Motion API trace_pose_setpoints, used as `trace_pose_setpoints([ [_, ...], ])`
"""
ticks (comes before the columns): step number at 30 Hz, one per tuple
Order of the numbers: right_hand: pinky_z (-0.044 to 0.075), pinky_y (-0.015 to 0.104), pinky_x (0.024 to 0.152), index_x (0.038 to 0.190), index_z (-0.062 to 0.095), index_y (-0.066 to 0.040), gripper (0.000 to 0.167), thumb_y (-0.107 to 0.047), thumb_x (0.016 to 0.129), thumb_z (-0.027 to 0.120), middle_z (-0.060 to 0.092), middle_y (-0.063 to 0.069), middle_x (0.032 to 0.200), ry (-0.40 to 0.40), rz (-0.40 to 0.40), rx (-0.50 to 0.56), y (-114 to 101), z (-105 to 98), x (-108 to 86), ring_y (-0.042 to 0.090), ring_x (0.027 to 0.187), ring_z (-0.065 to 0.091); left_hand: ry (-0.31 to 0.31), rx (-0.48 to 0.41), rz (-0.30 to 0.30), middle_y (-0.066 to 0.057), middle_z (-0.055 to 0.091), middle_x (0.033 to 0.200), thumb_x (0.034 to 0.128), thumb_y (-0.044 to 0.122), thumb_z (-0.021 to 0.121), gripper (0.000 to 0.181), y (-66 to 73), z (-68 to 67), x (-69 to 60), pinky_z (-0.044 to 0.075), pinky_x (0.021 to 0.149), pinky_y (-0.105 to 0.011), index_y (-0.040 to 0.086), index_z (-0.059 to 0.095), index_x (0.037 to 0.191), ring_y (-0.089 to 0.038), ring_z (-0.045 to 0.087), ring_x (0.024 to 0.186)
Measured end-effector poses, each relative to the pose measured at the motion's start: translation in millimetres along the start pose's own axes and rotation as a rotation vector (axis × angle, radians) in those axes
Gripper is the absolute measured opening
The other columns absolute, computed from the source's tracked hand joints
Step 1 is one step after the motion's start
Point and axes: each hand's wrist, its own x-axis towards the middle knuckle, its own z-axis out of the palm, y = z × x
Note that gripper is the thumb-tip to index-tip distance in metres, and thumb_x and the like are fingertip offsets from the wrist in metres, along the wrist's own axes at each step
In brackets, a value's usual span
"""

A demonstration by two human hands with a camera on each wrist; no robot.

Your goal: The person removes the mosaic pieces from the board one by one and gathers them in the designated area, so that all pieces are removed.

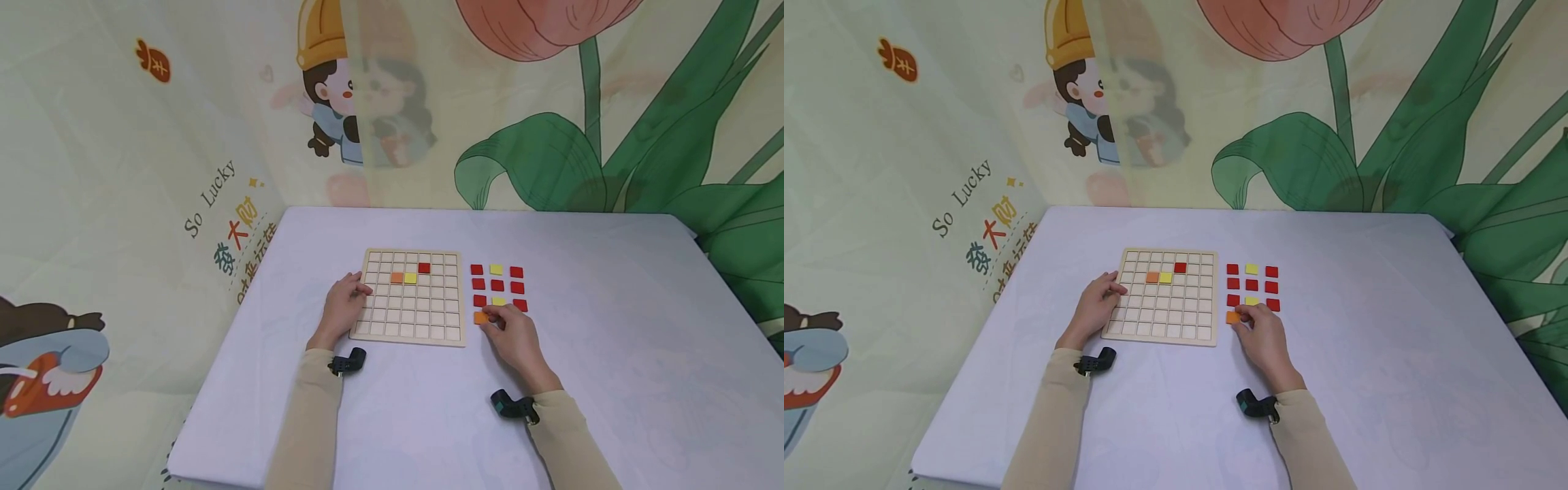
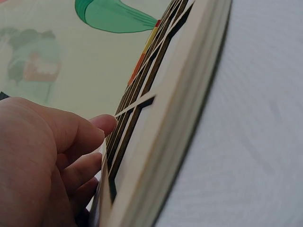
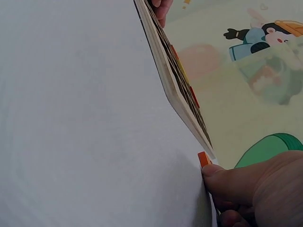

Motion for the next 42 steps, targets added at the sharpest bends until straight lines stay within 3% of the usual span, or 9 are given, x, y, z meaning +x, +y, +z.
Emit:
trace_pose_setpoints([
  [17,0.052,0.026,0.070,0.121,0.066,-0.004,0.034,-0.007,0.087,0.072,0.060,0.010,0.097,-0.004,0.012,0.017,0,0,1.0,0.023,0.087,0.052,0.000,-0.007,0.002,-0.007,0.044,0.151,0.0945,0.008,0.053,0.017,-1.5,-0.8,0.2,0.012,0.124,-0.037,0.009,0.070,0.096,-0.023,0.026,0.146],
  [24,0.051,0.016,0.067,0.125,0.064,-0.007,0.036,-0.011,0.090,0.070,0.063,0.009,0.101,0.007,0.018,0.103,6,-5,1.6,0.022,0.087,0.054,0.003,-0.007,0.008,-0.008,0.045,0.150,0.0941,0.008,0.052,0.018,-0.5,-1.1,0.3,0.012,0.124,-0.037,0.009,0.070,0.095,-0.025,0.027,0.146],
  [31,0.048,0.017,0.062,0.121,0.066,-0.009,0.029,-0.018,0.093,0.064,0.063,0.009,0.096,0.065,0.049,0.157,7,-5,2.4,0.021,0.085,0.053,-0.010,-0.014,0.003,-0.008,0.044,0.151,0.0947,0.007,0.052,0.018,0.3,-0.8,0.2,0.012,0.124,-0.036,0.009,0.069,0.096,-0.024,0.026,0.146],
  [36,0.048,0.017,0.060,0.119,0.067,-0.008,0.027,-0.018,0.094,0.064,0.066,0.008,0.097,0.102,0.023,0.168,0,-2,5.2,0.021,0.082,0.053,-0.012,-0.002,0.003,-0.007,0.044,0.151,0.0949,0.008,0.051,0.018,1.0,0.0,0.3,0.011,0.124,-0.036,0.009,0.069,0.096,-0.024,0.026,0.146],
  [42,0.050,0.021,0.061,0.116,0.069,-0.009,0.025,-0.017,0.092,0.066,0.066,0.006,0.100,0.062,-0.023,0.172,-22,3,11.1,0.021,0.080,0.054,-0.016,0.001,0.006,-0.009,0.044,0.151,0.0940,0.008,0.052,0.019,-0.9,-0.8,0.0,0.011,0.124,-0.037,0.009,0.071,0.096,-0.025,0.025,0.146],
])
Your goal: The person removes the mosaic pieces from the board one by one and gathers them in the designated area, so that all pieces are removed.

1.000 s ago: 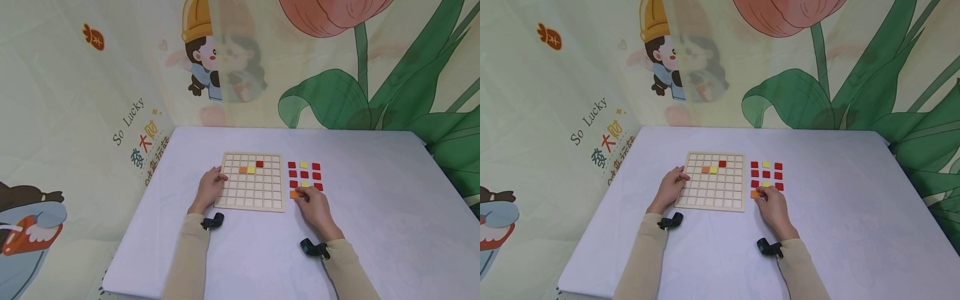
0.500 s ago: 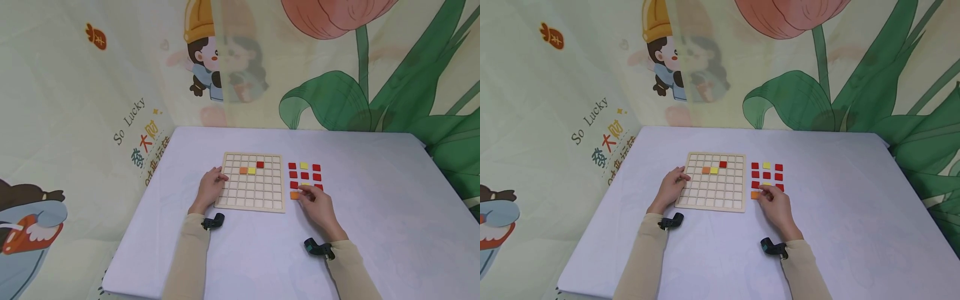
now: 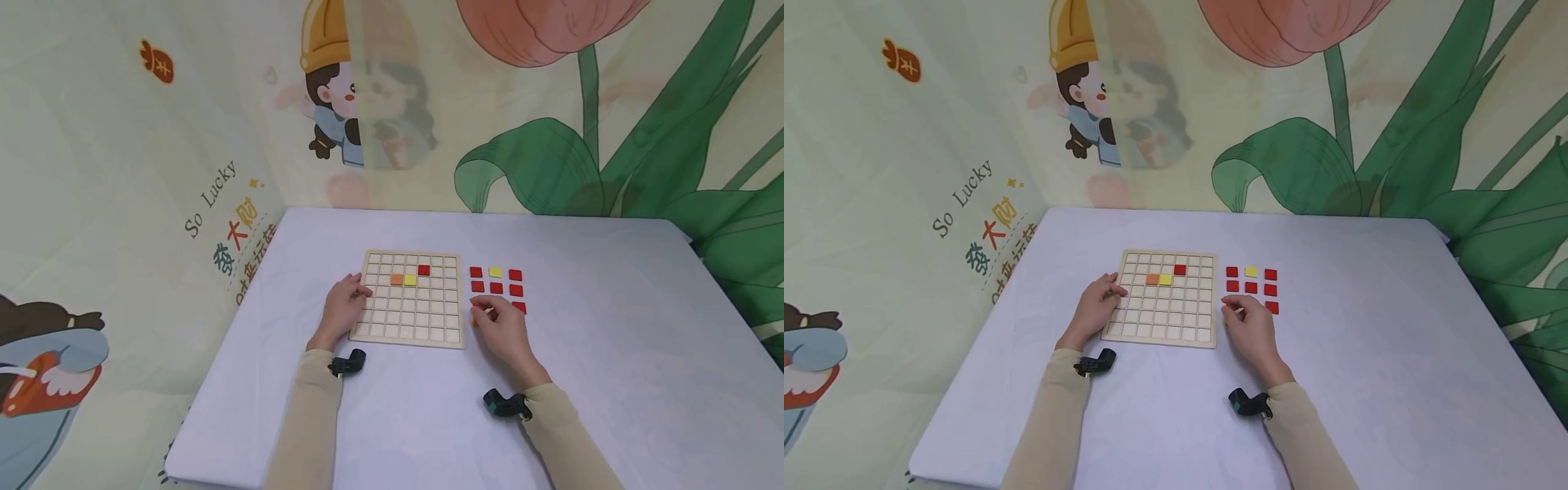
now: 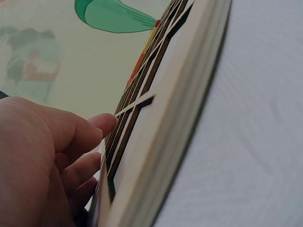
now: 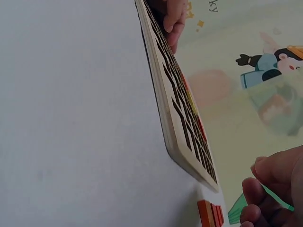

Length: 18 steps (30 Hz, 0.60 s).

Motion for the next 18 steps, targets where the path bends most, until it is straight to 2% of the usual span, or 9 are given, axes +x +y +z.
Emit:
trace_pose_setpoints([
  [10,0.051,0.026,0.066,0.116,0.068,-0.010,0.024,-0.017,0.093,0.065,0.063,0.005,0.104,-0.130,-0.019,-0.008,-25,20,17.9,0.021,0.086,0.053,-0.001,0.002,0.003,-0.010,0.045,0.150,0.0930,0.007,0.052,0.020,2.4,-3.1,-2.9,0.012,0.124,-0.039,0.008,0.071,0.095,-0.027,0.027,0.146],
  [18,0.055,0.032,0.079,0.115,0.068,-0.012,0.024,-0.021,0.093,0.065,0.064,0.003,0.105,-0.157,-0.073,-0.064,-36,34,38.7,0.021,0.094,0.055,0.011,-0.003,0.014,-0.009,0.045,0.149,0.0934,0.007,0.053,0.018,1.3,-1.0,-0.4,0.013,0.124,-0.040,0.009,0.071,0.094,-0.027,0.027,0.146],
])
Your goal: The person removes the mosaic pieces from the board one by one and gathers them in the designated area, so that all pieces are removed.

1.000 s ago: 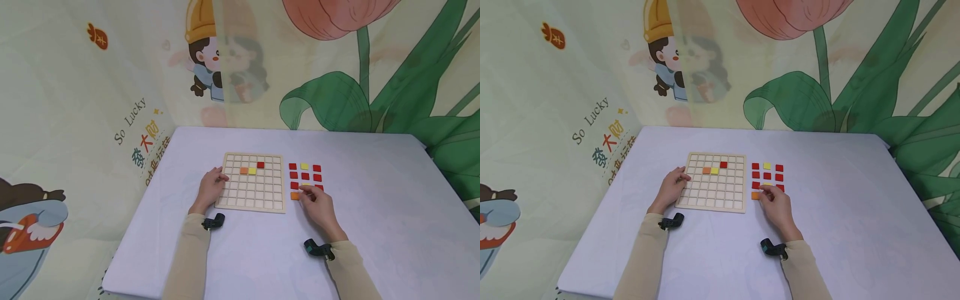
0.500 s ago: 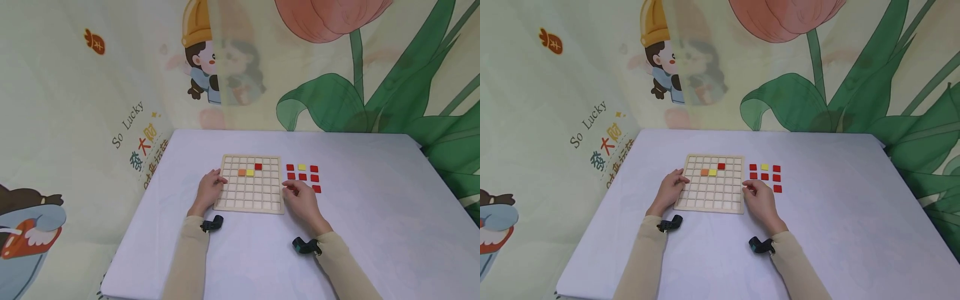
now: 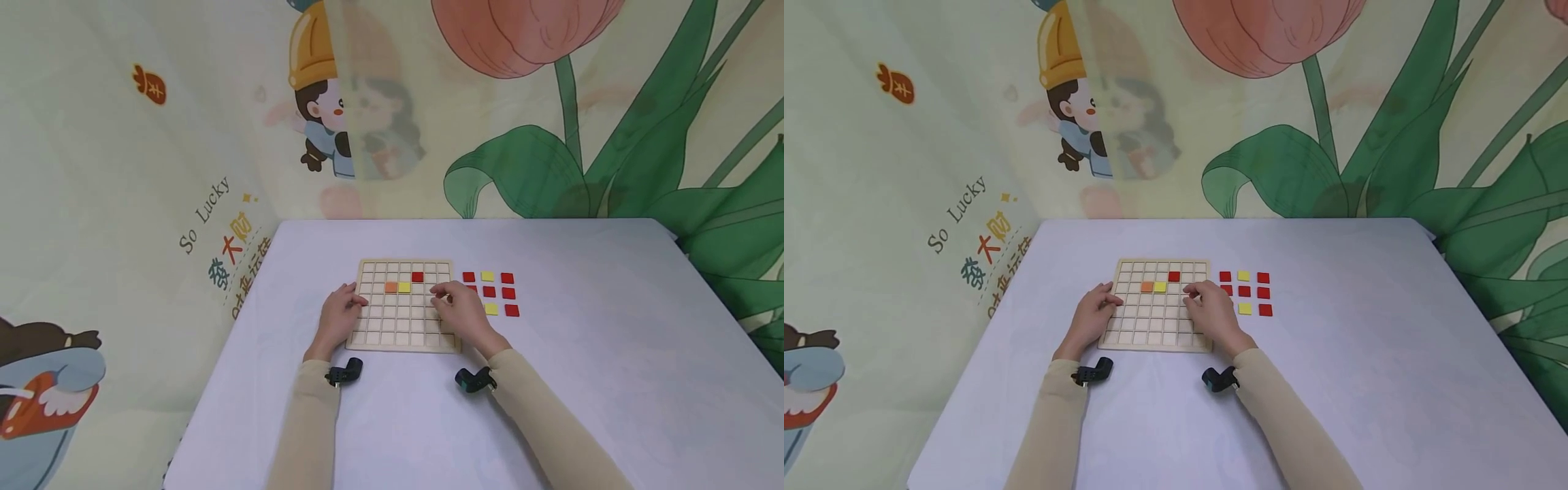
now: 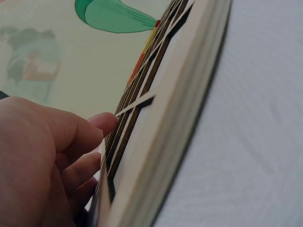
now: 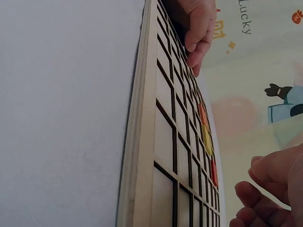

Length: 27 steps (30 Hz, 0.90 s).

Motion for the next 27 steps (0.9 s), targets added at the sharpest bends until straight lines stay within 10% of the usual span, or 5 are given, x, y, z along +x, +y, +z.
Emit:
trace_pose_setpoints([
  [27,0.040,0.029,0.061,0.132,0.061,-0.009,0.043,-0.020,0.090,0.068,0.053,0.003,0.086,-0.126,-0.041,-0.174,-21,40,47.5,0.019,0.080,0.050,0.013,-0.030,-0.006,-0.008,0.046,0.149,0.0927,0.006,0.055,0.017,-1.5,2.1,0.9,0.013,0.124,-0.038,0.009,0.071,0.092,-0.025,0.028,0.145],
])
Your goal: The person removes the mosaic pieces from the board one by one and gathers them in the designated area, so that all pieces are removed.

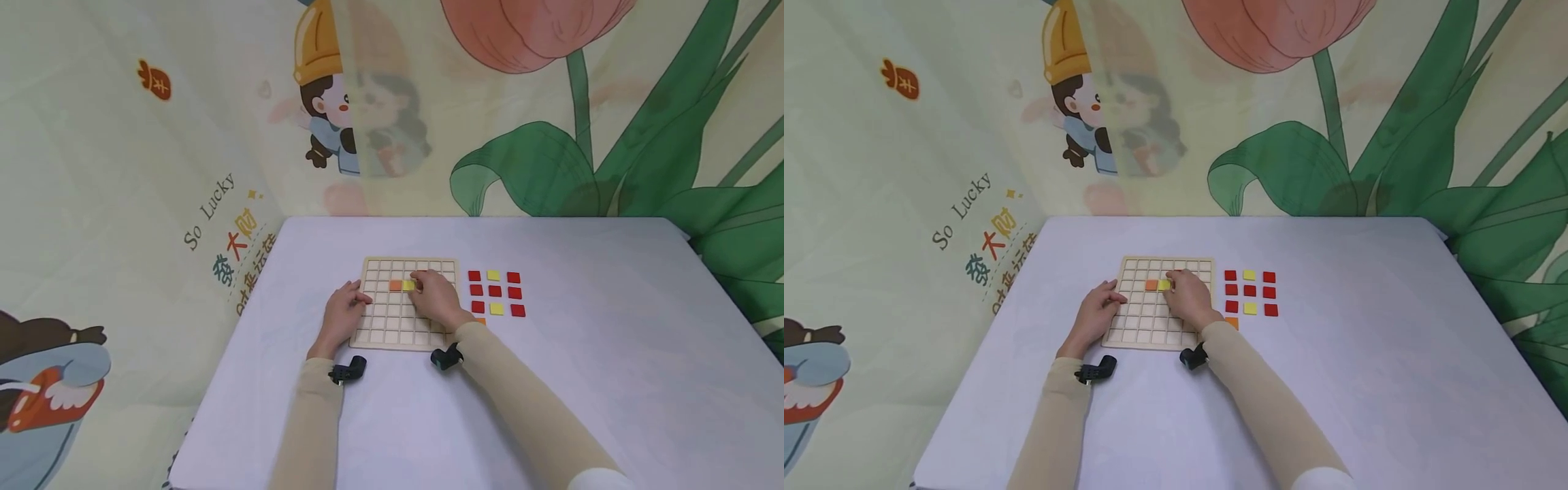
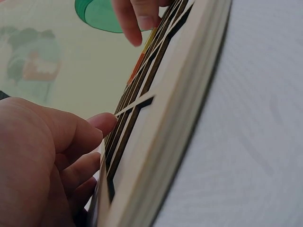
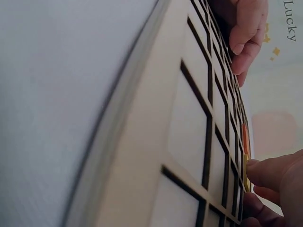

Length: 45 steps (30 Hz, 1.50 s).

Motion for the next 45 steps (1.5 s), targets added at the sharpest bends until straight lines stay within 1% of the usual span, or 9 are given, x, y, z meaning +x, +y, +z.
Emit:
trace_pose_setpoints([
  [10,0.041,0.029,0.060,0.119,0.067,-0.012,0.031,-0.022,0.090,0.068,0.054,0.002,0.086,0.041,0.046,-0.015,1,8,2.9,0.019,0.079,0.051,-0.005,0.000,0.005,-0.008,0.045,0.150,0.0930,0.006,0.053,0.018,2.6,-0.3,-0.9,0.012,0.124,-0.038,0.008,0.071,0.093,-0.025,0.027,0.146],
  [15,0.042,0.029,0.061,0.116,0.068,-0.013,0.028,-0.023,0.090,0.069,0.055,0.001,0.084,0.073,0.049,-0.003,2,11,2.9,0.019,0.079,0.051,-0.002,0.004,0.012,-0.008,0.046,0.149,0.0933,0.006,0.052,0.019,0.7,0.7,0.0,0.012,0.124,-0.039,0.008,0.071,0.093,-0.026,0.026,0.146],
  [22,0.041,0.029,0.062,0.113,0.067,-0.013,0.025,-0.022,0.090,0.071,0.056,0.001,0.083,0.078,0.064,0.016,0,11,3.0,0.020,0.078,0.051,0.001,0.004,0.013,-0.009,0.046,0.149,0.0929,0.006,0.052,0.019,0.4,1.0,-0.1,0.012,0.124,-0.038,0.008,0.071,0.092,-0.026,0.027,0.146],
  [27,0.044,0.030,0.065,0.112,0.066,-0.014,0.025,-0.023,0.090,0.071,0.056,0.002,0.089,0.083,0.071,0.046,1,13,3.0,0.020,0.080,0.052,0.003,0.005,0.024,-0.010,0.047,0.148,0.0936,0.006,0.051,0.020,0.7,0.0,-0.8,0.011,0.124,-0.037,0.008,0.071,0.092,-0.026,0.027,0.146],
  [30,0.049,0.031,0.070,0.112,0.065,-0.014,0.025,-0.022,0.090,0.071,0.055,0.003,0.097,0.102,0.059,0.031,1,14,2.2,0.020,0.084,0.053,0.005,0.001,0.029,-0.011,0.047,0.148,0.0933,0.005,0.051,0.020,1.2,-0.2,-0.8,0.012,0.124,-0.039,0.008,0.071,0.092,-0.028,0.028,0.145],
  [34,0.054,0.033,0.073,0.111,0.061,-0.012,0.023,-0.019,0.091,0.069,0.054,0.005,0.106,0.133,0.007,-0.004,0,17,0.8,0.021,0.085,0.056,0.004,-0.004,0.031,-0.011,0.047,0.148,0.0931,0.006,0.051,0.020,1.5,-0.1,-0.8,0.012,0.124,-0.039,0.008,0.071,0.092,-0.028,0.027,0.146],
  [38,0.053,0.032,0.070,0.110,0.059,-0.010,0.021,-0.016,0.091,0.068,0.057,0.005,0.103,0.141,-0.023,0.003,-1,17,-0.1,0.020,0.084,0.056,0.000,-0.007,0.026,-0.010,0.047,0.148,0.0933,0.006,0.051,0.020,0.6,0.1,-0.6,0.011,0.124,-0.037,0.008,0.071,0.093,-0.026,0.027,0.146],
  [42,0.049,0.031,0.066,0.110,0.059,-0.009,0.022,-0.014,0.091,0.068,0.058,0.004,0.097,0.138,-0.014,0.030,-1,18,-0.4,0.020,0.079,0.053,-0.001,-0.005,0.028,-0.010,0.047,0.148,0.0934,0.006,0.051,0.020,-0.6,0.7,0.0,0.011,0.124,-0.037,0.008,0.071,0.093,-0.026,0.027,0.146],
  [45,0.050,0.030,0.067,0.114,0.060,-0.010,0.025,-0.015,0.091,0.067,0.058,0.004,0.097,0.129,-0.004,0.040,0,18,0.0,0.020,0.080,0.053,-0.002,-0.003,0.027,-0.010,0.046,0.149,0.0935,0.006,0.051,0.020,-1.2,1.2,0.4,0.011,0.124,-0.037,0.008,0.071,0.093,-0.026,0.026,0.146],
])
